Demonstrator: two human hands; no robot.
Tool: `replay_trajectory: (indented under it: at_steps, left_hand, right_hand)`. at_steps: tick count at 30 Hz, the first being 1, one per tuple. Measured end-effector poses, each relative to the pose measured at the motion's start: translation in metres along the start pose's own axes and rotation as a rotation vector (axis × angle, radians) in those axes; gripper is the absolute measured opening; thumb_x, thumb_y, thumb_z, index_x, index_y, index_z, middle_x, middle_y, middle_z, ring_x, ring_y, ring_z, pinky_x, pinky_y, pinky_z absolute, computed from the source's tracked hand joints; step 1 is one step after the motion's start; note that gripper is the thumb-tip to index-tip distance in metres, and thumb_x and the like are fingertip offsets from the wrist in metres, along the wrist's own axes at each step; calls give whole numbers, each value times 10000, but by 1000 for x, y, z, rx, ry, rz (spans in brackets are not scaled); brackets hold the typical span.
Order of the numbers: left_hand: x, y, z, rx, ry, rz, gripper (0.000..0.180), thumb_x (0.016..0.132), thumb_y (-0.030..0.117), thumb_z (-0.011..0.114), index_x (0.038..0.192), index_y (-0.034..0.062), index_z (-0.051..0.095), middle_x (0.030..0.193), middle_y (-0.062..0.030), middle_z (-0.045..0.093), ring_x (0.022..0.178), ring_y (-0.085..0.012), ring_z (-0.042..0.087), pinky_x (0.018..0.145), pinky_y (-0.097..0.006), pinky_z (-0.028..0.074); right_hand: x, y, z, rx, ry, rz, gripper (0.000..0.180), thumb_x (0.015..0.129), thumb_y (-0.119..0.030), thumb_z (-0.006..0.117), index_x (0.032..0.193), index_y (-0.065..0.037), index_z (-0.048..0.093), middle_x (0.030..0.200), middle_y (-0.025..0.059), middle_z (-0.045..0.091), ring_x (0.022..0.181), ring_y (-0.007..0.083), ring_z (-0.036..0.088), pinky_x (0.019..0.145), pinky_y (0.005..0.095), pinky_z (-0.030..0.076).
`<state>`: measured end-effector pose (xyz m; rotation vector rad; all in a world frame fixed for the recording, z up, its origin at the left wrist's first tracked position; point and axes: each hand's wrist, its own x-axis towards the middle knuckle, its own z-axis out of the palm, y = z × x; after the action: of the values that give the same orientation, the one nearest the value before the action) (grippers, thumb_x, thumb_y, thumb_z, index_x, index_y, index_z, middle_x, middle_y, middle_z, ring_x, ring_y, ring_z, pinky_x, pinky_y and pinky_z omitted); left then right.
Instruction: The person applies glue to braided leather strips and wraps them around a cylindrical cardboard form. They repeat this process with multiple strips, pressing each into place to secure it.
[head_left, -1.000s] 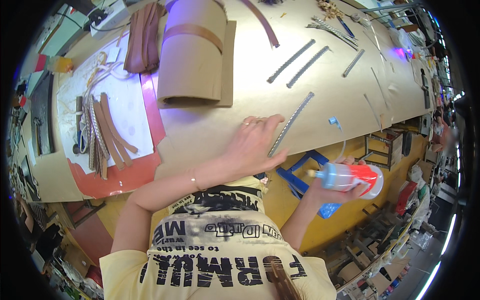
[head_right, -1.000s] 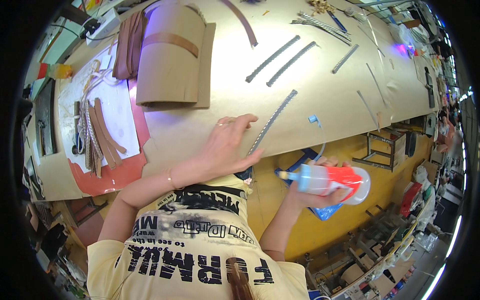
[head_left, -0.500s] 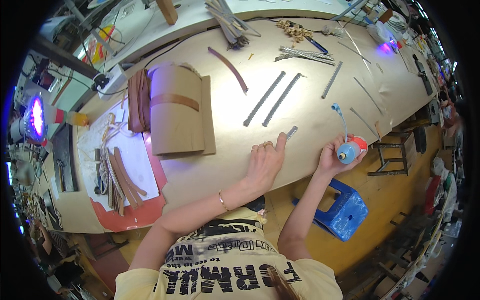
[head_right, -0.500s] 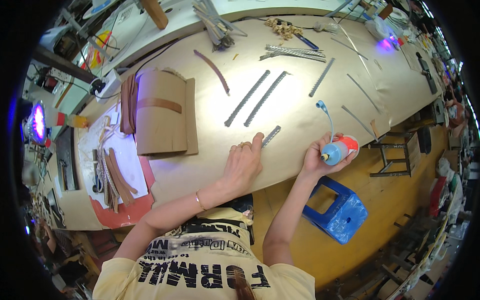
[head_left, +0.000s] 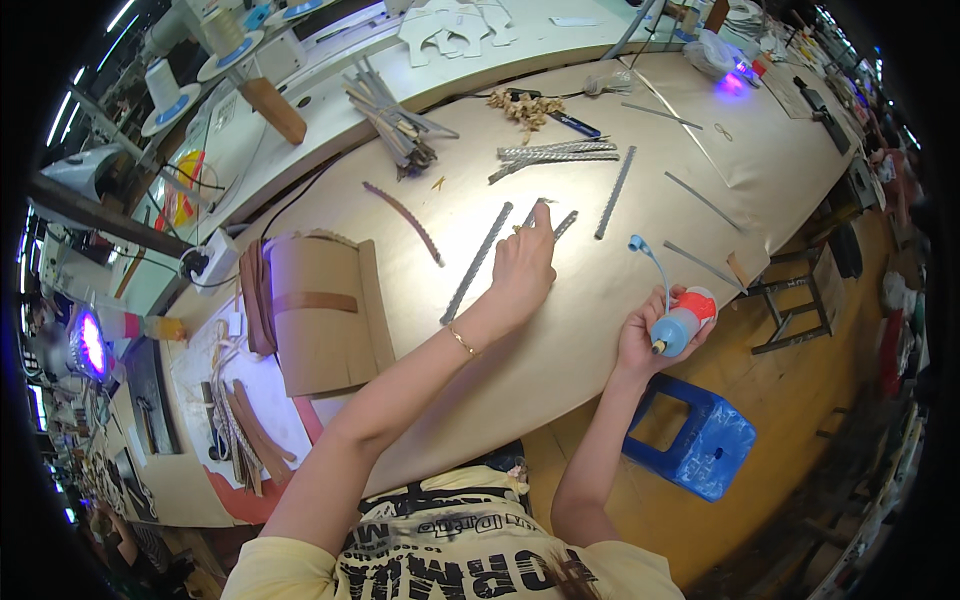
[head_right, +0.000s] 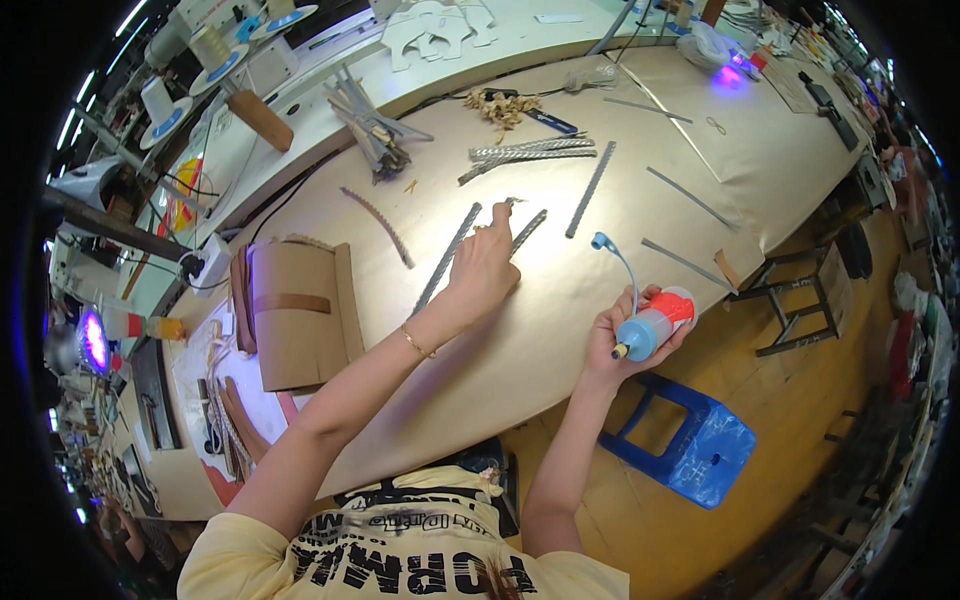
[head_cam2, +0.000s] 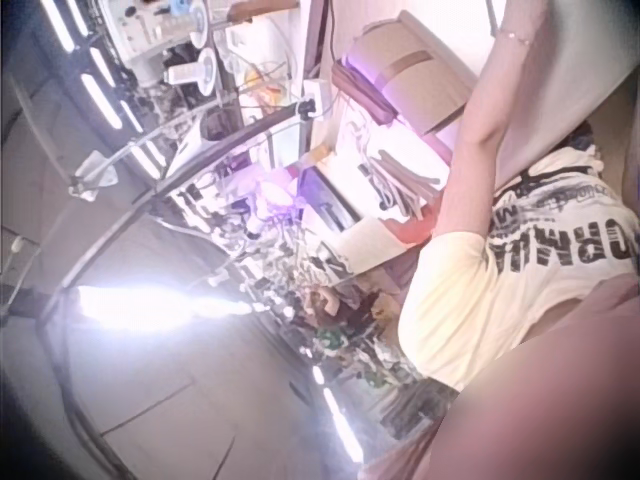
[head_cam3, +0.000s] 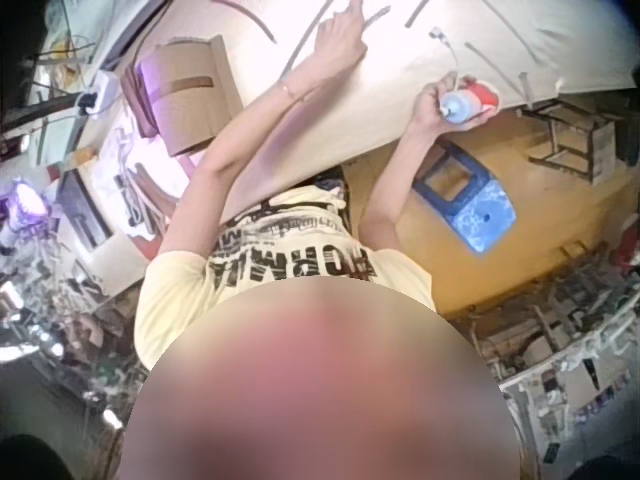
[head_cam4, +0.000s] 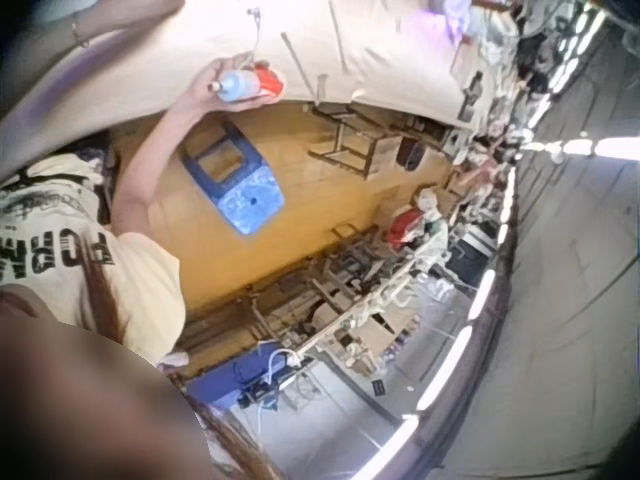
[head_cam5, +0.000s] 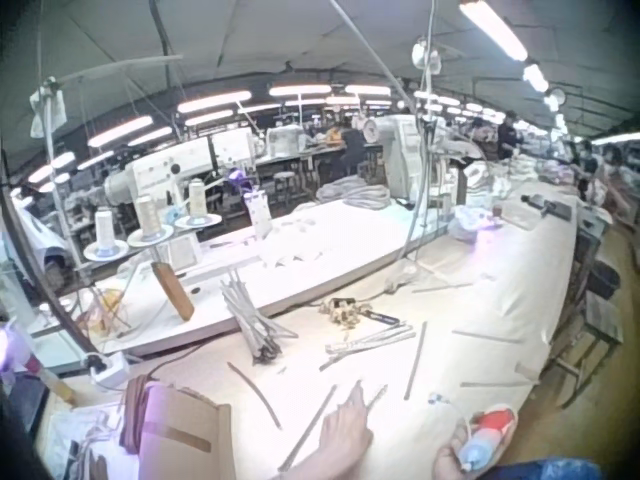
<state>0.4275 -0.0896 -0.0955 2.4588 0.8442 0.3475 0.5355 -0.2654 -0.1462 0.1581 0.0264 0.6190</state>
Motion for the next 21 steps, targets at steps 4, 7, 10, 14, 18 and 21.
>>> replay_trajectory:
  at_steps: [4,7,10,14,18,21]
  left_hand:
    - [17,13,-6,17,-55,-34,537,677,-20,643,1144,-23,380,927,-306,559,765,-438,631,669,-496,517]
    - [25,23,-4,34,-103,7,475,725,87,707,1120,-32,472,1054,-294,531,819,-416,632,695,-468,525]
    - [37,35,10,-25,-3,111,355,775,173,726,1014,-51,588,1039,-263,554,805,-389,636,697,-447,527]
    - [54,49,41,196,21,159,239,795,186,715,870,-37,673,1039,-216,585,880,-319,643,767,-422,510]
    - [59,62,69,315,102,71,115,767,41,641,860,-17,675,1063,-200,593,917,-294,640,769,-406,503]
    - [42,66,78,214,114,24,86,774,36,637,837,-15,664,1050,-201,595,923,-294,639,760,-399,504]
  right_hand:
    - [1,-1,-1,13,-22,13,615,789,-451,734,1087,38,511,798,98,544,517,101,353,410,217,253]
    - [0,-2,-2,3,-27,4,626,793,-463,726,1099,40,512,804,104,560,520,103,365,414,213,257]
    - [0,-2,-2,24,-26,7,631,792,-466,725,1104,39,512,808,107,563,526,105,363,419,214,264]
    - [0,-2,1,31,-11,-7,617,792,-454,732,1088,41,512,784,89,523,527,103,360,419,216,270]
    - [-1,1,3,32,-31,-3,585,790,-424,744,1066,36,511,767,64,460,522,93,350,413,217,268]
    - [-1,3,3,43,-29,2,569,785,-405,754,1055,32,509,765,51,414,519,84,331,412,215,263]
